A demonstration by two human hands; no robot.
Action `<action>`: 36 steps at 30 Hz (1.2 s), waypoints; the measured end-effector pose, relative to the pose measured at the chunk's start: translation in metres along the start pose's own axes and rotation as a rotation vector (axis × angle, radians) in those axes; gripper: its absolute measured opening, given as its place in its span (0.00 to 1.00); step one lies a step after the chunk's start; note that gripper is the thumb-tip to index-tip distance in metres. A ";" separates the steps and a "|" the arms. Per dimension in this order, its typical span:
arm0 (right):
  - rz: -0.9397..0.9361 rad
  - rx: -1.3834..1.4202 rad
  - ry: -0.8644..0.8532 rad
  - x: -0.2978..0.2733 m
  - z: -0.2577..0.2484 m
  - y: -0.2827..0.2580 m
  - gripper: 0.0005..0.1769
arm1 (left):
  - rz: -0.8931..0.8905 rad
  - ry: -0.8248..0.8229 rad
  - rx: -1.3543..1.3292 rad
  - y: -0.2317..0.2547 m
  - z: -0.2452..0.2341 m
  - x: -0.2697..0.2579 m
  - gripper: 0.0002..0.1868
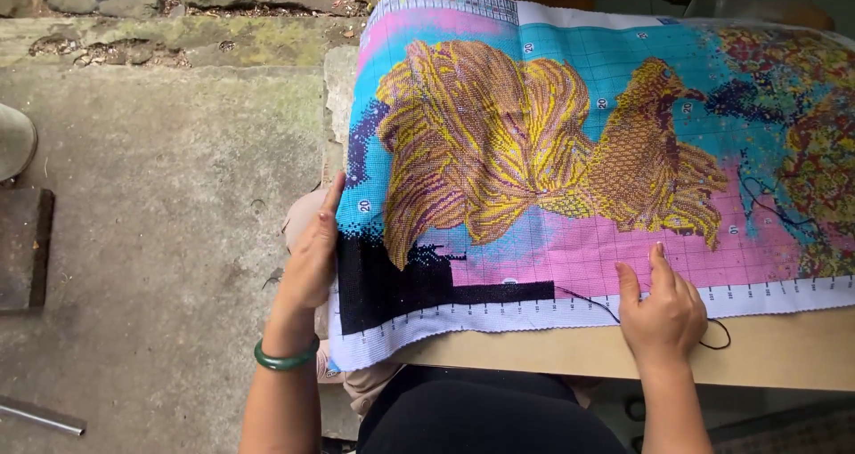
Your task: A person is cross-stitching a colorful pattern onto a large canvas using a needle and thread.
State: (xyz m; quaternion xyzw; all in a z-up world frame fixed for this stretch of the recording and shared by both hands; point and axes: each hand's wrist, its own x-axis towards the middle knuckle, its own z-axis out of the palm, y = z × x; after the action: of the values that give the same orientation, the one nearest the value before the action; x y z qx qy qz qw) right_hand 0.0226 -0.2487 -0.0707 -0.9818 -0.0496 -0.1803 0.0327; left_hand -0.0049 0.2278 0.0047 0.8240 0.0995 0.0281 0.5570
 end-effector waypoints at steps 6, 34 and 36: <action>-0.004 -0.011 0.011 0.001 0.002 0.001 0.33 | -0.192 0.004 -0.607 -0.018 0.001 0.007 0.30; -0.033 0.066 0.017 0.001 0.005 0.002 0.28 | 0.161 0.350 0.011 -0.088 -0.019 -0.020 0.31; -0.031 0.065 0.015 0.001 0.005 0.001 0.28 | 0.167 0.344 0.030 -0.084 -0.020 -0.020 0.31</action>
State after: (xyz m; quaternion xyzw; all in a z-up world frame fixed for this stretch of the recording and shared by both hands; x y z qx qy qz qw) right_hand 0.0254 -0.2489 -0.0748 -0.9780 -0.0704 -0.1862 0.0621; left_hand -0.0389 0.2720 -0.0640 0.8205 0.1249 0.2135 0.5153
